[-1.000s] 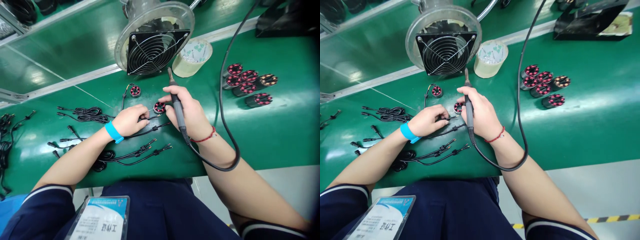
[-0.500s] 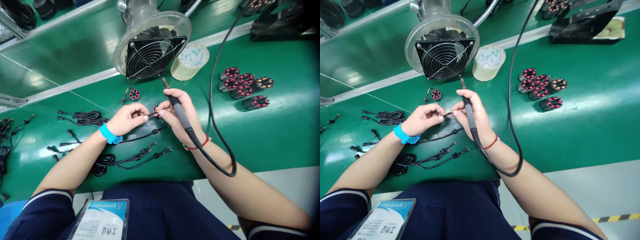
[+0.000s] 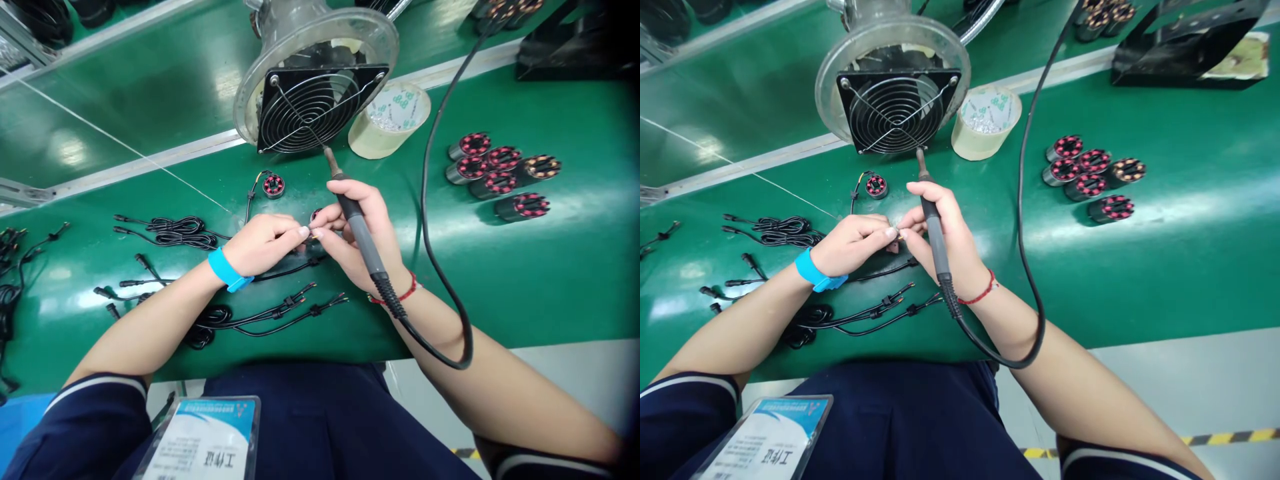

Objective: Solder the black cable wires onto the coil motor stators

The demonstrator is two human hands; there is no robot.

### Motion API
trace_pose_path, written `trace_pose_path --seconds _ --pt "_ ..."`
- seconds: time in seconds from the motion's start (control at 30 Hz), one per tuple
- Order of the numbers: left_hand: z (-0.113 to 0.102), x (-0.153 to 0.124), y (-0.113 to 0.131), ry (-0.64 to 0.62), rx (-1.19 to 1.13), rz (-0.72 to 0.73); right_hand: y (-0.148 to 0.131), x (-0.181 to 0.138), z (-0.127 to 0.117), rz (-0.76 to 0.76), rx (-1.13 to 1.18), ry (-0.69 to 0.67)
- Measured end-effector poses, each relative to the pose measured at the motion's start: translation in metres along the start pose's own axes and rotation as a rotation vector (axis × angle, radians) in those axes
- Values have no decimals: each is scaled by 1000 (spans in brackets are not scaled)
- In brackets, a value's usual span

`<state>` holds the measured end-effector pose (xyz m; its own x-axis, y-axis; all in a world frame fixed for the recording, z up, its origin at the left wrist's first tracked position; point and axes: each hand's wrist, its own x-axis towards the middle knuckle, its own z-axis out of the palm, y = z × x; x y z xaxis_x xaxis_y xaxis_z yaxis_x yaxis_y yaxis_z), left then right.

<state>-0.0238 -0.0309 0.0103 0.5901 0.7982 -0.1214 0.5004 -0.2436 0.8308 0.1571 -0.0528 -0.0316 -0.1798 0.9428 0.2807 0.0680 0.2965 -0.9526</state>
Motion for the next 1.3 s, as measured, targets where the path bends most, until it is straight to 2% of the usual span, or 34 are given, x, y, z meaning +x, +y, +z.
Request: trace_pose_path --seconds 0.07,0.17,0.23,0.4,0.47,0.67,0.87,1.0,1.3 --pt "0 0 1 -28 -96 -44 -2 -1 1 -11 -7 6" --pt "0 0 5 -82 -373 -221 -4 -2 2 -4 -52 4" --pt "1 2 5 -64 -474 -307 -4 -2 2 1 -88 -3" --pt "6 12 -8 188 -284 -230 -2 -3 -7 72 -178 22" --pt "7 16 -17 238 -195 -207 -2 -3 -12 88 -212 46" --pt "9 21 -26 256 -86 -194 -14 2 -20 -62 -397 180" --pt "8 23 -21 251 -87 -203 -19 -1 -25 -63 -450 284" --pt "7 24 -20 261 -72 -208 -18 -3 -25 -139 -410 321" --pt "7 26 -21 268 -64 -200 -17 -3 -24 -94 -339 318"
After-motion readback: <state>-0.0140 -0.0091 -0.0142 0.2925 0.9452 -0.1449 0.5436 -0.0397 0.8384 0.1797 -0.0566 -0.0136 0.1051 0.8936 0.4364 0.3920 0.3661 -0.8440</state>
